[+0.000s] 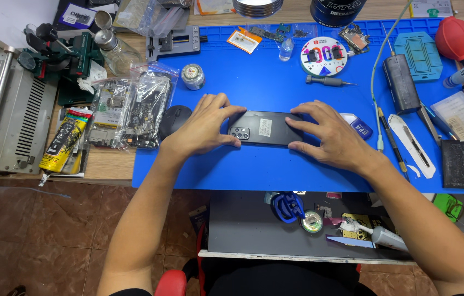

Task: The person applies adhesive from a tube along the edges of a smartphone back cover. They then align and press the back cover onto the phone chassis, wipe the surface with a white cloth, and place the phone on the workbench.

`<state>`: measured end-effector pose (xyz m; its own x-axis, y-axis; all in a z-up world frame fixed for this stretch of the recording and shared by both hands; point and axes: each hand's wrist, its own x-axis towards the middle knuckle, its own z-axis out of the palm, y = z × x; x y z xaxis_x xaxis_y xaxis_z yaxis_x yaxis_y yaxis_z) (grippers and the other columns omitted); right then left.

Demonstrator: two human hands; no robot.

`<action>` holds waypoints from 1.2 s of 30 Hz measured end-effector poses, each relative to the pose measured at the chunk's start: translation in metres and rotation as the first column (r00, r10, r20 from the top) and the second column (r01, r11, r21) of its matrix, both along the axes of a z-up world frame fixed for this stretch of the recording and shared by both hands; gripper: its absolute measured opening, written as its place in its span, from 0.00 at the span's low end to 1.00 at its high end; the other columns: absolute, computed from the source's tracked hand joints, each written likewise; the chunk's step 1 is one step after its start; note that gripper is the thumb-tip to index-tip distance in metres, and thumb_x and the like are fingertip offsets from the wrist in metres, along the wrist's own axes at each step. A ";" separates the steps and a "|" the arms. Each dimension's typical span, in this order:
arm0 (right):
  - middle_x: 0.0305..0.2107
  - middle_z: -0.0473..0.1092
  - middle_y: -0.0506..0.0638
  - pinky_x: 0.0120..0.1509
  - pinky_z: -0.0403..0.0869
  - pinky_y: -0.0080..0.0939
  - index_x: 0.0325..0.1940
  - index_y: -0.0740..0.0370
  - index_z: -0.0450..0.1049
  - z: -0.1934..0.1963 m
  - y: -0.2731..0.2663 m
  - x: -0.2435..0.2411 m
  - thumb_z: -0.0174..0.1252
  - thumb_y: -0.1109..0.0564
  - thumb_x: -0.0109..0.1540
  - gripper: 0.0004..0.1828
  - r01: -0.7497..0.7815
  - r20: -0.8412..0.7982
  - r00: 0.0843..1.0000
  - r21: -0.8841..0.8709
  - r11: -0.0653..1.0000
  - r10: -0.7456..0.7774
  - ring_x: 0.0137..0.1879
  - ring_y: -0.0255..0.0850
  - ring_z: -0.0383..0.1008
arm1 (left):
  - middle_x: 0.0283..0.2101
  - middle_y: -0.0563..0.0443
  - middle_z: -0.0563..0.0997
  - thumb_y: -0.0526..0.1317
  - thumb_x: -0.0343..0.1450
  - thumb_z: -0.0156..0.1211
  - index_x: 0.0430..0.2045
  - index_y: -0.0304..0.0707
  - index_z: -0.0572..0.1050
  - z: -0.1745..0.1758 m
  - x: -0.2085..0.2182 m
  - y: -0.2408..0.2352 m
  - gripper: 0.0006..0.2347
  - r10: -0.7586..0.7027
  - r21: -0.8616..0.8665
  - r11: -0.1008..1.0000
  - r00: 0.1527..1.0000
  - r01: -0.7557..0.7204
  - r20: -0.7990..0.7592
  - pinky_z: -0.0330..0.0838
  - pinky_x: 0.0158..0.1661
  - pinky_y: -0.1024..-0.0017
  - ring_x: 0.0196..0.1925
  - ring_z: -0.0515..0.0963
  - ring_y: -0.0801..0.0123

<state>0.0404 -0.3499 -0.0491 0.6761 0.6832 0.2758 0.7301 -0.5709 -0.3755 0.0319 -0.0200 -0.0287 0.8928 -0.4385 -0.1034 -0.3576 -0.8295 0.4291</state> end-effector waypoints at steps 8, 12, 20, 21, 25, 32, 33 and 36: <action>0.61 0.71 0.45 0.86 0.50 0.59 0.60 0.48 0.78 -0.005 0.001 -0.004 0.66 0.38 0.63 0.25 0.053 0.037 0.998 0.003 0.999 -0.053 0.75 0.45 0.64 | 0.48 0.49 0.67 0.59 0.64 0.73 0.65 0.50 0.72 0.014 -0.010 -0.019 0.34 0.031 0.064 0.997 0.999 -0.033 0.020 0.41 0.71 0.25 0.66 0.66 0.44; 0.60 0.72 0.43 0.87 0.46 0.62 0.60 0.47 0.78 -0.009 0.001 -0.005 0.67 0.36 0.62 0.26 0.087 0.025 0.996 0.044 0.995 -0.088 0.74 0.45 0.65 | 0.49 0.48 0.67 0.57 0.65 0.73 0.62 0.51 0.74 0.010 -0.011 -0.025 0.30 0.039 0.103 0.993 0.994 -0.049 0.097 0.39 0.72 0.27 0.64 0.68 0.45; 0.60 0.73 0.42 0.87 0.41 0.64 0.54 0.49 0.77 -0.014 0.000 -0.008 0.68 0.36 0.62 0.23 0.105 0.040 0.993 0.104 0.989 -0.109 0.74 0.46 0.64 | 0.51 0.47 0.68 0.51 0.66 0.73 0.62 0.46 0.75 0.003 -0.011 -0.039 0.28 -0.007 0.165 0.986 0.992 -0.014 0.129 0.38 0.72 0.28 0.63 0.67 0.47; 0.60 0.73 0.43 0.86 0.41 0.65 0.53 0.51 0.77 -0.012 0.001 -0.009 0.68 0.37 0.63 0.23 0.098 0.033 0.994 0.104 0.990 -0.102 0.74 0.47 0.64 | 0.50 0.46 0.69 0.51 0.66 0.74 0.61 0.45 0.75 0.008 -0.012 -0.041 0.28 -0.003 0.161 0.987 0.993 -0.016 0.116 0.39 0.72 0.28 0.60 0.69 0.47; 0.60 0.73 0.43 0.86 0.41 0.67 0.54 0.50 0.77 -0.015 0.000 -0.009 0.67 0.37 0.63 0.23 0.096 0.036 0.994 0.105 0.990 -0.100 0.74 0.48 0.64 | 0.49 0.46 0.71 0.49 0.65 0.75 0.60 0.46 0.76 0.010 -0.011 -0.048 0.28 -0.001 0.168 0.986 0.994 -0.017 0.107 0.41 0.73 0.29 0.58 0.70 0.47; 0.61 0.71 0.40 0.86 0.39 0.66 0.58 0.45 0.76 -0.017 -0.001 -0.010 0.64 0.34 0.64 0.24 0.108 0.046 0.993 0.065 0.992 -0.111 0.75 0.46 0.61 | 0.45 0.46 0.74 0.49 0.61 0.79 0.51 0.39 0.80 -0.015 0.002 -0.059 0.26 -0.029 0.062 0.998 0.979 0.016 0.203 0.59 0.69 0.41 0.53 0.73 0.53; 0.62 0.71 0.40 0.86 0.39 0.66 0.58 0.44 0.76 -0.017 -0.002 -0.010 0.63 0.34 0.65 0.23 0.108 0.046 0.993 0.050 0.993 -0.110 0.76 0.46 0.61 | 0.42 0.48 0.74 0.49 0.61 0.79 0.52 0.39 0.79 -0.013 0.001 -0.061 0.26 -0.028 0.072 0.997 0.978 0.013 0.207 0.61 0.68 0.40 0.51 0.73 0.55; 0.61 0.71 0.41 0.86 0.39 0.68 0.58 0.44 0.77 -0.018 -0.001 -0.010 0.62 0.34 0.65 0.22 0.112 0.034 0.993 0.044 0.993 -0.114 0.76 0.47 0.61 | 0.42 0.49 0.73 0.50 0.61 0.79 0.55 0.44 0.80 -0.005 -0.001 -0.064 0.27 -0.030 0.111 0.994 0.983 0.010 0.181 0.63 0.66 0.38 0.50 0.71 0.56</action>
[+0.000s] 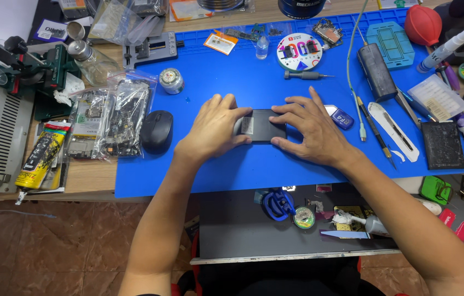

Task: The person applies adhesive from a tube along the edges of a smartphone back cover. They then align and press the back cover onto the phone chassis, wipe the surface with a white cloth, and place the phone on the workbench.

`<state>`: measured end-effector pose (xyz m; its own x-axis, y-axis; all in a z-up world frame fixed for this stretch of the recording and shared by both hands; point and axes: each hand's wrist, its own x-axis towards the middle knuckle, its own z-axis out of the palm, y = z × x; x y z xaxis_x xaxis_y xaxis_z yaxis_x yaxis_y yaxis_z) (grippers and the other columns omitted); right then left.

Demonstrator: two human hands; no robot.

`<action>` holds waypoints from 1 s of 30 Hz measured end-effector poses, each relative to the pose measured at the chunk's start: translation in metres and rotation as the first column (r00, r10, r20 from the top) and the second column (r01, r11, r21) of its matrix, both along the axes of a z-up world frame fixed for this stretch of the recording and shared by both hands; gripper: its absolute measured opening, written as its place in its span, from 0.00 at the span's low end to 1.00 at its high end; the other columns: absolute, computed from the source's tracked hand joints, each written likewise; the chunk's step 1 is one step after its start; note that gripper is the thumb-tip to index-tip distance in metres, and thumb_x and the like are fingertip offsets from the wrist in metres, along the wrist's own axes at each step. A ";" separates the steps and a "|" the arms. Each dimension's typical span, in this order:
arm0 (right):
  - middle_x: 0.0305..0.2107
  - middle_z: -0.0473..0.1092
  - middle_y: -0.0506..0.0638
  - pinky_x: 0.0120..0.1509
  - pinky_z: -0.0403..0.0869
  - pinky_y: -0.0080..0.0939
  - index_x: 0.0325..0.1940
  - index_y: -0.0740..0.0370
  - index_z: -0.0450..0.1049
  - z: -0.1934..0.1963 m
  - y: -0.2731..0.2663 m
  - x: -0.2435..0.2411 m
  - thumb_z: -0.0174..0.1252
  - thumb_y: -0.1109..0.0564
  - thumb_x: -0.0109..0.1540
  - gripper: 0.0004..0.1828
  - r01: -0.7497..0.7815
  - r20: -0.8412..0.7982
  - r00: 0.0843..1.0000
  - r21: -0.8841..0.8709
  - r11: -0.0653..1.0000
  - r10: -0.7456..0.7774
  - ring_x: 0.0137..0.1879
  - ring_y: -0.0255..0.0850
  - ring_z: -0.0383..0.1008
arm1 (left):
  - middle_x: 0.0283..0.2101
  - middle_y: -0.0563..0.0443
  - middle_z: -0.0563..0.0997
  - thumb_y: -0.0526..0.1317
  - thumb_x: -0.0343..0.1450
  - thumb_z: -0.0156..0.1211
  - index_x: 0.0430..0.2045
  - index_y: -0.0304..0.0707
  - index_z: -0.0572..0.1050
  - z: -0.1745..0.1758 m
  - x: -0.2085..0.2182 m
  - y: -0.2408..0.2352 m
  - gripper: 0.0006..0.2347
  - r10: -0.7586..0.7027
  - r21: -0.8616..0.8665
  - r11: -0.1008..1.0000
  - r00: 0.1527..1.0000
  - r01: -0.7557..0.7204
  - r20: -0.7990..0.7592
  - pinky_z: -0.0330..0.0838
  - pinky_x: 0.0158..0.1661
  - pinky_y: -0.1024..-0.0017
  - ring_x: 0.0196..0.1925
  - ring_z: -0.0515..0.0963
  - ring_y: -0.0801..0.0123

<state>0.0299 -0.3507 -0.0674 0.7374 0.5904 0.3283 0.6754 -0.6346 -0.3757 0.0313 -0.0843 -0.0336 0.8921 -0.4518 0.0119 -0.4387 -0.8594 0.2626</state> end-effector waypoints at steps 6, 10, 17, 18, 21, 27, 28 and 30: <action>0.62 0.70 0.43 0.86 0.38 0.69 0.59 0.42 0.76 0.000 0.001 -0.003 0.58 0.35 0.67 0.20 -0.004 0.021 1.000 -0.043 0.999 0.005 0.76 0.48 0.60 | 0.44 0.49 0.71 0.53 0.61 0.78 0.58 0.52 0.79 0.006 0.003 -0.010 0.29 0.024 0.060 0.998 0.998 -0.020 -0.060 0.62 0.68 0.34 0.52 0.71 0.53; 0.63 0.69 0.42 0.86 0.36 0.70 0.57 0.41 0.77 -0.002 -0.001 0.000 0.57 0.35 0.67 0.19 -0.006 -0.008 1.000 -0.055 0.998 0.006 0.78 0.48 0.57 | 0.44 0.48 0.69 0.55 0.61 0.76 0.58 0.53 0.79 0.008 0.001 -0.013 0.30 0.041 0.067 0.997 0.997 -0.036 -0.072 0.59 0.68 0.30 0.52 0.72 0.51; 0.62 0.68 0.43 0.85 0.35 0.71 0.56 0.41 0.77 -0.003 -0.003 0.000 0.53 0.34 0.69 0.18 -0.005 0.004 1.000 -0.067 0.998 0.006 0.78 0.48 0.56 | 0.43 0.49 0.68 0.57 0.65 0.73 0.58 0.55 0.76 -0.003 -0.009 -0.016 0.27 0.057 0.058 0.997 0.997 -0.060 0.055 0.56 0.68 0.28 0.51 0.71 0.49; 0.62 0.68 0.43 0.85 0.35 0.72 0.56 0.40 0.77 -0.002 -0.004 0.000 0.53 0.35 0.70 0.18 -0.007 0.020 1.000 -0.068 0.998 0.008 0.78 0.49 0.57 | 0.44 0.49 0.69 0.58 0.65 0.72 0.59 0.57 0.75 -0.003 -0.010 -0.016 0.28 0.058 0.055 0.997 0.996 -0.061 0.063 0.56 0.69 0.30 0.51 0.71 0.49; 0.60 0.69 0.43 0.85 0.34 0.69 0.55 0.41 0.76 -0.011 -0.004 0.003 0.52 0.36 0.70 0.17 -0.017 0.120 0.993 -0.060 0.998 0.024 0.77 0.47 0.58 | 0.54 0.47 0.68 0.55 0.68 0.70 0.63 0.58 0.73 -0.011 -0.015 -0.014 0.27 0.054 0.020 0.998 0.997 -0.055 0.046 0.53 0.71 0.31 0.52 0.68 0.49; 0.58 0.72 0.44 0.85 0.35 0.67 0.61 0.44 0.73 -0.012 -0.002 0.003 0.57 0.34 0.67 0.23 -0.010 0.099 0.995 0.021 1.000 0.007 0.76 0.46 0.62 | 0.55 0.47 0.69 0.55 0.72 0.64 0.66 0.59 0.71 -0.001 -0.026 -0.020 0.25 0.060 0.032 0.998 0.998 -0.061 0.013 0.48 0.71 0.28 0.54 0.68 0.46; 0.58 0.72 0.44 0.85 0.35 0.67 0.61 0.44 0.73 -0.012 -0.002 0.002 0.57 0.34 0.67 0.23 -0.008 0.091 0.996 0.021 1.000 0.006 0.76 0.46 0.62 | 0.55 0.47 0.69 0.55 0.72 0.64 0.66 0.59 0.71 0.000 -0.027 -0.020 0.25 0.059 0.033 0.998 0.998 -0.059 0.005 0.48 0.71 0.28 0.54 0.68 0.46; 0.61 0.72 0.44 0.86 0.35 0.65 0.59 0.48 0.74 -0.011 -0.004 0.001 0.57 0.35 0.69 0.22 -0.018 0.141 0.990 0.019 1.000 0.015 0.77 0.46 0.61 | 0.56 0.46 0.69 0.54 0.72 0.64 0.66 0.60 0.71 0.004 -0.028 -0.020 0.25 0.072 0.000 0.997 0.997 -0.072 -0.009 0.45 0.70 0.25 0.55 0.68 0.42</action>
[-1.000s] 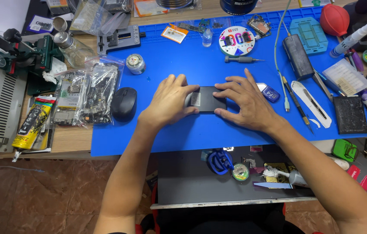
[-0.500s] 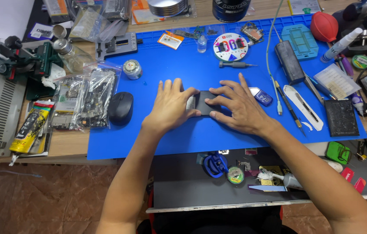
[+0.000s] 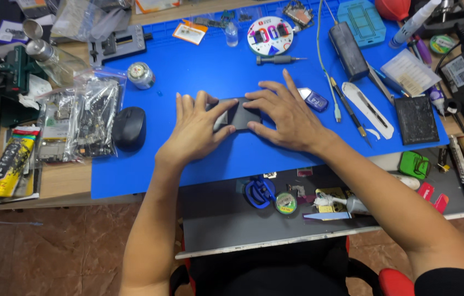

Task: The person applies adhesive from a tube along the edges of a smartphone back cover. They then align and press the back cover onto the phone chassis, wipe the surface with a white cloth, and place the phone on the workbench.

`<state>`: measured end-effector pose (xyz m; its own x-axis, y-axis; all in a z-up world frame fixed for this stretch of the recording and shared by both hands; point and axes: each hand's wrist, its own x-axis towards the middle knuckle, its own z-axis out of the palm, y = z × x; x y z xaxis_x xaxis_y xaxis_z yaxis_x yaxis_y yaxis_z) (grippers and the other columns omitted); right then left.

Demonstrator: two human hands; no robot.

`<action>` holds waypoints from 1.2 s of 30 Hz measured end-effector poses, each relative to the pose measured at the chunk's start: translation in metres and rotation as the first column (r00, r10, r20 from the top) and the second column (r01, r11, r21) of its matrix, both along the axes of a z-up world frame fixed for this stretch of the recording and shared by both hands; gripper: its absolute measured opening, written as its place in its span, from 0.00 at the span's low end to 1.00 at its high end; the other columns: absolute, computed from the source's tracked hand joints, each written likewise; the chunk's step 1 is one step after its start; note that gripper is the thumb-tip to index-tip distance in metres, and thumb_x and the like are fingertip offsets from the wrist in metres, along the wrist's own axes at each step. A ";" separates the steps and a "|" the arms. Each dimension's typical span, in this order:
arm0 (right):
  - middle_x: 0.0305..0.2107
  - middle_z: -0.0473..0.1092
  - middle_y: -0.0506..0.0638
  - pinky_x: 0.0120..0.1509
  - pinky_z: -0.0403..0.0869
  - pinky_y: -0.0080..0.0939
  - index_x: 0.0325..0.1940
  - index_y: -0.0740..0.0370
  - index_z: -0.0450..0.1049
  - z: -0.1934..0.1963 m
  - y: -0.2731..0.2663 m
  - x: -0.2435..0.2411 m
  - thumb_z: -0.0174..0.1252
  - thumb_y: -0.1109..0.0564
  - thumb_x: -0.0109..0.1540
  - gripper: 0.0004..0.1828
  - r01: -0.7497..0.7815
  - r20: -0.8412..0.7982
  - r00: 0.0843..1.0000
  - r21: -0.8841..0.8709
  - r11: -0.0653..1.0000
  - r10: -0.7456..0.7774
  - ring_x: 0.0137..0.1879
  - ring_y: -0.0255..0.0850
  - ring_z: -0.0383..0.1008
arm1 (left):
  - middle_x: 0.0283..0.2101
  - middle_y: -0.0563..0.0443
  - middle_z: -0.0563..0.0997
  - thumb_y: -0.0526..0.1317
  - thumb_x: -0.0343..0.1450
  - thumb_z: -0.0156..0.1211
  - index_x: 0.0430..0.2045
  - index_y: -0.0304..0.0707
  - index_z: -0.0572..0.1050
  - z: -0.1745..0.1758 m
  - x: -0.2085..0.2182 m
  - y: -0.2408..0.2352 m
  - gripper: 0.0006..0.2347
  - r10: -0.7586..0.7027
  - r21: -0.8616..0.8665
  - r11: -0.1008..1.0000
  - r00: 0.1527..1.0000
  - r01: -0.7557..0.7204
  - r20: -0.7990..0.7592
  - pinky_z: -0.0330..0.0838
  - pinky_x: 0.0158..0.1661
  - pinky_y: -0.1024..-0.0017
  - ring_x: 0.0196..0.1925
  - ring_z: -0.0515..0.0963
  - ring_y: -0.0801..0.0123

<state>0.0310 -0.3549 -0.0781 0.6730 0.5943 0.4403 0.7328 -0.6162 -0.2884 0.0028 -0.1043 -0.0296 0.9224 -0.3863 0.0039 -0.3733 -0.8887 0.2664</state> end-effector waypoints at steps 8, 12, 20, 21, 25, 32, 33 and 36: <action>0.57 0.72 0.53 0.82 0.43 0.77 0.59 0.59 0.77 0.009 -0.004 -0.004 0.63 0.45 0.69 0.20 -0.115 0.054 0.992 0.046 0.992 0.112 0.72 0.60 0.64 | 0.51 0.48 0.70 0.58 0.71 0.64 0.62 0.54 0.74 -0.010 0.001 0.018 0.25 0.001 -0.108 0.994 0.997 0.008 0.083 0.29 0.70 0.29 0.58 0.68 0.47; 0.58 0.72 0.53 0.82 0.42 0.77 0.59 0.59 0.77 0.010 -0.005 -0.003 0.63 0.45 0.70 0.20 -0.114 0.041 0.993 0.045 0.992 0.112 0.72 0.59 0.63 | 0.48 0.50 0.70 0.56 0.70 0.68 0.61 0.49 0.76 0.000 -0.001 0.026 0.26 0.028 -0.095 0.995 0.999 -0.025 0.033 0.26 0.71 0.30 0.59 0.69 0.54; 0.57 0.72 0.48 0.83 0.42 0.73 0.57 0.53 0.77 0.003 -0.003 -0.001 0.63 0.40 0.68 0.20 -0.051 0.044 0.998 0.045 0.998 0.049 0.71 0.53 0.64 | 0.51 0.48 0.73 0.54 0.63 0.75 0.61 0.48 0.76 -0.005 0.023 0.037 0.31 -0.004 0.063 0.998 1.000 0.003 0.007 0.44 0.72 0.33 0.59 0.73 0.50; 0.57 0.72 0.44 0.84 0.40 0.69 0.56 0.48 0.77 -0.002 -0.003 0.001 0.63 0.36 0.67 0.21 -0.001 0.035 0.999 0.039 0.999 0.000 0.72 0.48 0.63 | 0.51 0.48 0.74 0.53 0.61 0.77 0.60 0.49 0.77 -0.003 0.026 0.036 0.31 -0.020 0.090 0.996 1.000 0.021 -0.007 0.53 0.70 0.30 0.57 0.75 0.50; 0.57 0.71 0.42 0.85 0.39 0.68 0.58 0.47 0.76 0.002 -0.002 0.000 0.62 0.35 0.66 0.23 0.012 0.034 0.999 0.020 1.000 -0.013 0.72 0.48 0.63 | 0.53 0.47 0.75 0.55 0.62 0.77 0.60 0.49 0.77 0.000 0.025 0.039 0.31 -0.043 0.130 0.991 0.999 0.041 0.017 0.58 0.69 0.33 0.56 0.75 0.49; 0.57 0.72 0.40 0.85 0.40 0.68 0.57 0.44 0.76 0.003 -0.002 0.000 0.60 0.32 0.66 0.23 0.054 0.001 0.999 0.005 0.999 -0.054 0.72 0.46 0.62 | 0.54 0.54 0.76 0.56 0.63 0.74 0.61 0.54 0.78 0.000 0.017 0.061 0.29 -0.022 0.080 0.997 0.999 0.018 0.038 0.53 0.72 0.38 0.59 0.72 0.54; 0.57 0.72 0.40 0.85 0.40 0.68 0.57 0.44 0.76 0.004 -0.002 -0.001 0.60 0.32 0.66 0.23 0.052 -0.003 0.999 0.007 0.999 -0.052 0.72 0.46 0.62 | 0.54 0.55 0.77 0.57 0.63 0.74 0.60 0.55 0.78 0.001 0.018 0.065 0.29 -0.002 0.091 0.996 1.000 0.000 0.023 0.52 0.73 0.38 0.60 0.72 0.55; 0.58 0.72 0.39 0.85 0.40 0.68 0.57 0.44 0.76 0.004 -0.002 -0.001 0.60 0.32 0.66 0.23 0.051 -0.018 0.999 0.000 0.999 -0.051 0.72 0.46 0.62 | 0.56 0.56 0.77 0.55 0.64 0.73 0.61 0.55 0.77 0.002 0.013 0.067 0.28 0.017 0.092 0.996 1.000 -0.016 -0.012 0.50 0.74 0.38 0.61 0.72 0.56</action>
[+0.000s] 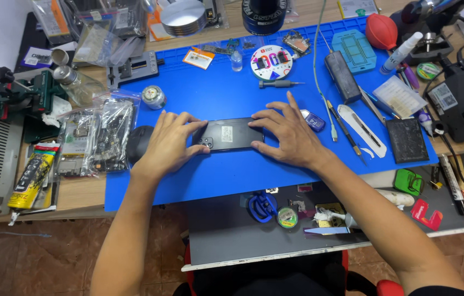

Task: The person applies adhesive from a tube along the edges of a smartphone back cover. They then align and press the back cover onto the phone chassis, wipe the surface with a white cloth, and place the phone on the workbench.

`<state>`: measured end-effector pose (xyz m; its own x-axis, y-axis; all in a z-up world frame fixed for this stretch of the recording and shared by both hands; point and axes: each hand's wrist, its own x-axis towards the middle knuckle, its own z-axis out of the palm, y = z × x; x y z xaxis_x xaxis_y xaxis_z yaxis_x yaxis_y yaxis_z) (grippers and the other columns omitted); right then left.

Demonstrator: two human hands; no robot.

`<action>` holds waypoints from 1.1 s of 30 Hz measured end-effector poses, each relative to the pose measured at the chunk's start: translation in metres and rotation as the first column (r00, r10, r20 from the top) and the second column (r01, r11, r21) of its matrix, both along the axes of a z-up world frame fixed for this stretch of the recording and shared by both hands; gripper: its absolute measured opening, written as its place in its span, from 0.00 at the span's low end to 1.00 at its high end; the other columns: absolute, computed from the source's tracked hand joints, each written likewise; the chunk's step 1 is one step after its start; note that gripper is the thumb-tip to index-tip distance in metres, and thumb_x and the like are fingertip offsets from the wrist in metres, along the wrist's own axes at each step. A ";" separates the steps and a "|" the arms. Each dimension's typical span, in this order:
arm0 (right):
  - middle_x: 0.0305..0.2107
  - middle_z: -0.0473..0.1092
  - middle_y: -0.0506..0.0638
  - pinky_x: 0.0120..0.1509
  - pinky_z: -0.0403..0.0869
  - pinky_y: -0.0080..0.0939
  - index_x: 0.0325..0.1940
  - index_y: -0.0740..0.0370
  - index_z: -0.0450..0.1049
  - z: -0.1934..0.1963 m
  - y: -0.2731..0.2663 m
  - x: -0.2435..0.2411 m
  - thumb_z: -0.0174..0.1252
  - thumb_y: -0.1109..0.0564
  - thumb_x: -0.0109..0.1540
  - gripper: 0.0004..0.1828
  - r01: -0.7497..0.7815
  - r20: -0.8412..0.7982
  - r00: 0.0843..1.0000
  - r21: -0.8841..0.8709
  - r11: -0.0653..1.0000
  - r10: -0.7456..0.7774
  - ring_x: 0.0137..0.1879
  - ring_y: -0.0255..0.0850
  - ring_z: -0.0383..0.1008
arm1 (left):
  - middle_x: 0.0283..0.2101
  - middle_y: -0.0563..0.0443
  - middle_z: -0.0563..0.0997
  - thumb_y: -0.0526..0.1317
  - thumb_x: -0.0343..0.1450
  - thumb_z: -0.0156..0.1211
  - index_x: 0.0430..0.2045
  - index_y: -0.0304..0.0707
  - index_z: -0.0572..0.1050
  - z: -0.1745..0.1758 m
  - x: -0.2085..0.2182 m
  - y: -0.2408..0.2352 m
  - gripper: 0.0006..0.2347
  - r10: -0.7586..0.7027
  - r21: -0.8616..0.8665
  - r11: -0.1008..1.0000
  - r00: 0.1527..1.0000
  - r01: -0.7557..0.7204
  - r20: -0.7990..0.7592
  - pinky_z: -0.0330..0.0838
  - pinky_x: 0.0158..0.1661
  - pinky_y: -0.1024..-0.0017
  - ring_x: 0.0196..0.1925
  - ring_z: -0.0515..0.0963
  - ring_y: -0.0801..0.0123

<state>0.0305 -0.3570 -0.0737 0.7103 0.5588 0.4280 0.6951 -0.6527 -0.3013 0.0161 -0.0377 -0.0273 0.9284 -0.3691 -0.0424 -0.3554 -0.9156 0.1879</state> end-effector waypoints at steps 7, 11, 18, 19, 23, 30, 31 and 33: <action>0.59 0.71 0.38 0.86 0.39 0.66 0.59 0.42 0.75 -0.007 0.001 0.002 0.59 0.31 0.65 0.24 -0.010 0.043 0.999 -0.042 0.999 0.012 0.73 0.44 0.61 | 0.62 0.58 0.75 0.52 0.67 0.70 0.63 0.53 0.73 0.000 -0.012 0.006 0.27 0.036 -0.112 0.993 0.999 -0.039 -0.035 0.45 0.74 0.34 0.65 0.70 0.54; 0.60 0.70 0.41 0.86 0.40 0.68 0.60 0.41 0.75 -0.003 0.004 0.001 0.56 0.34 0.68 0.21 -0.013 0.104 0.994 -0.110 0.994 0.025 0.73 0.46 0.61 | 0.63 0.62 0.74 0.52 0.68 0.70 0.59 0.58 0.74 -0.008 -0.012 0.006 0.24 0.045 -0.138 0.989 0.999 -0.049 -0.031 0.45 0.73 0.32 0.65 0.69 0.56; 0.48 0.73 0.47 0.62 0.73 0.51 0.48 0.52 0.78 0.037 0.060 0.006 0.62 0.50 0.67 0.08 -0.219 0.079 0.971 -0.092 0.971 0.226 0.55 0.47 0.75 | 0.61 0.61 0.75 0.52 0.66 0.71 0.50 0.53 0.76 -0.010 -0.012 0.004 0.20 0.056 -0.148 0.987 0.998 -0.057 -0.015 0.45 0.74 0.32 0.64 0.69 0.54; 0.48 0.73 0.47 0.62 0.73 0.51 0.48 0.52 0.78 0.037 0.067 0.009 0.62 0.50 0.67 0.08 -0.220 0.081 0.970 -0.093 0.971 0.228 0.55 0.47 0.75 | 0.61 0.61 0.75 0.52 0.66 0.71 0.50 0.53 0.76 -0.013 -0.011 0.004 0.20 0.057 -0.150 0.987 0.998 -0.058 -0.013 0.45 0.74 0.32 0.64 0.69 0.54; 0.47 0.73 0.42 0.58 0.72 0.48 0.46 0.48 0.78 0.027 0.084 0.024 0.64 0.46 0.65 0.09 -0.268 0.100 0.955 -0.118 0.956 0.280 0.53 0.43 0.73 | 0.62 0.63 0.74 0.53 0.67 0.70 0.52 0.55 0.76 -0.014 -0.013 0.006 0.20 0.060 -0.146 0.988 0.998 -0.058 0.007 0.45 0.74 0.32 0.65 0.68 0.56; 0.40 0.72 0.39 0.67 0.68 0.53 0.44 0.45 0.79 0.019 0.087 0.025 0.63 0.41 0.66 0.10 -0.213 0.124 0.965 -0.152 0.965 0.232 0.50 0.41 0.71 | 0.65 0.56 0.75 0.48 0.74 0.64 0.53 0.48 0.77 -0.033 -0.022 0.022 0.15 0.013 -0.232 0.972 0.987 0.025 0.161 0.54 0.73 0.42 0.69 0.70 0.55; 0.40 0.72 0.39 0.67 0.68 0.53 0.44 0.45 0.79 0.019 0.087 0.026 0.63 0.41 0.66 0.10 -0.216 0.124 0.964 -0.151 0.965 0.235 0.50 0.41 0.71 | 0.65 0.56 0.75 0.48 0.74 0.64 0.53 0.48 0.77 -0.034 -0.022 0.024 0.15 0.016 -0.231 0.973 0.987 0.022 0.160 0.54 0.73 0.42 0.69 0.70 0.55; 0.41 0.72 0.39 0.68 0.68 0.55 0.46 0.45 0.79 0.018 0.087 0.026 0.63 0.41 0.66 0.11 -0.204 0.100 0.971 -0.136 0.969 0.218 0.49 0.42 0.70 | 0.62 0.57 0.76 0.47 0.76 0.61 0.50 0.48 0.79 -0.039 -0.024 0.025 0.11 0.002 -0.161 0.986 0.971 0.037 0.238 0.57 0.71 0.44 0.67 0.71 0.57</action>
